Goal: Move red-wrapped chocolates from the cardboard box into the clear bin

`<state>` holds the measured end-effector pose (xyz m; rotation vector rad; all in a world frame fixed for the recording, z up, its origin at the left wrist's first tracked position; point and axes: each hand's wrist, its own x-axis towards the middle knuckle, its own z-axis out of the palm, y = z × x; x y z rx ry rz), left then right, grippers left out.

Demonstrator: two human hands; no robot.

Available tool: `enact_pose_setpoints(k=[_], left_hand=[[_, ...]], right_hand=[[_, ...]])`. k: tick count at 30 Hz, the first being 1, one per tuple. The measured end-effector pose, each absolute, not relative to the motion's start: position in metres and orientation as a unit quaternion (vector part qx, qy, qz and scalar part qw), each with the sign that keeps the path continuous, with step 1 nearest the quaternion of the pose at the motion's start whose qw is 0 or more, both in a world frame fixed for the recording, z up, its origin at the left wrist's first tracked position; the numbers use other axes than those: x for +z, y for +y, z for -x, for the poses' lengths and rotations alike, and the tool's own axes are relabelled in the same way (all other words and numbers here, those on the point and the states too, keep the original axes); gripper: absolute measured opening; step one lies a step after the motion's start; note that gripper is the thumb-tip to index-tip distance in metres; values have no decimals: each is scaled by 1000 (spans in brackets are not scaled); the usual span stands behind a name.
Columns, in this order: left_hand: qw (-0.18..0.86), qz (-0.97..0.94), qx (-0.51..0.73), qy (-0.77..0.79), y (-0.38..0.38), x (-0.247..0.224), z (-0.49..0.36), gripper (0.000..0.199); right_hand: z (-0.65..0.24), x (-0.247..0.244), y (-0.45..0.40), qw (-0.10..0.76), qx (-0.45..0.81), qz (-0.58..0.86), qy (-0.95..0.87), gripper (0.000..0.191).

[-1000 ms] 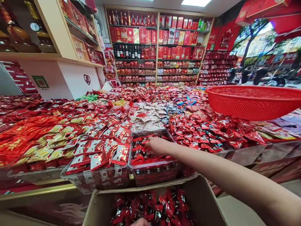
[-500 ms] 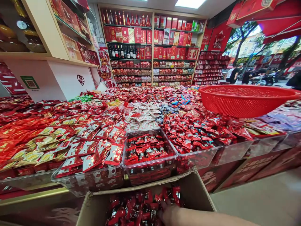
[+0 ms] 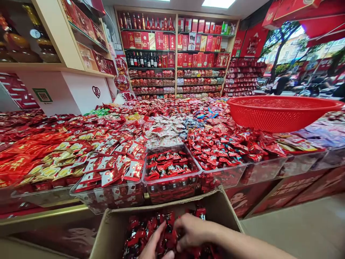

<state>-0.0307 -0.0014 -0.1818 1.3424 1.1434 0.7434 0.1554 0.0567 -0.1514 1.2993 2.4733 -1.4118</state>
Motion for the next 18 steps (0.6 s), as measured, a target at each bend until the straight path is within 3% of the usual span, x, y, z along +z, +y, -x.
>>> enact_pose_setpoints(k=[3,6,11,15,18], left_hand=[[642,-510,366,441,0,-158,16,58],[616,-487,402,471,6,-141,9,41],[554,-480,423,533,9,-142,11,36],[528,-497,433,535,3,-133,-4,52],[515,-511,447,523,2,-123,-15,45]], right_hand=[[-159,-134,56,-133,-587,-363,711,32],[-160,-129,53,-234,-682,-358,593,33],[-159,-127,48,-284,-741,-381,474,39],[-152,-120,43,-328,-734,-371,465,40],[-147,-117,37,-347,-712,-361,492,38]])
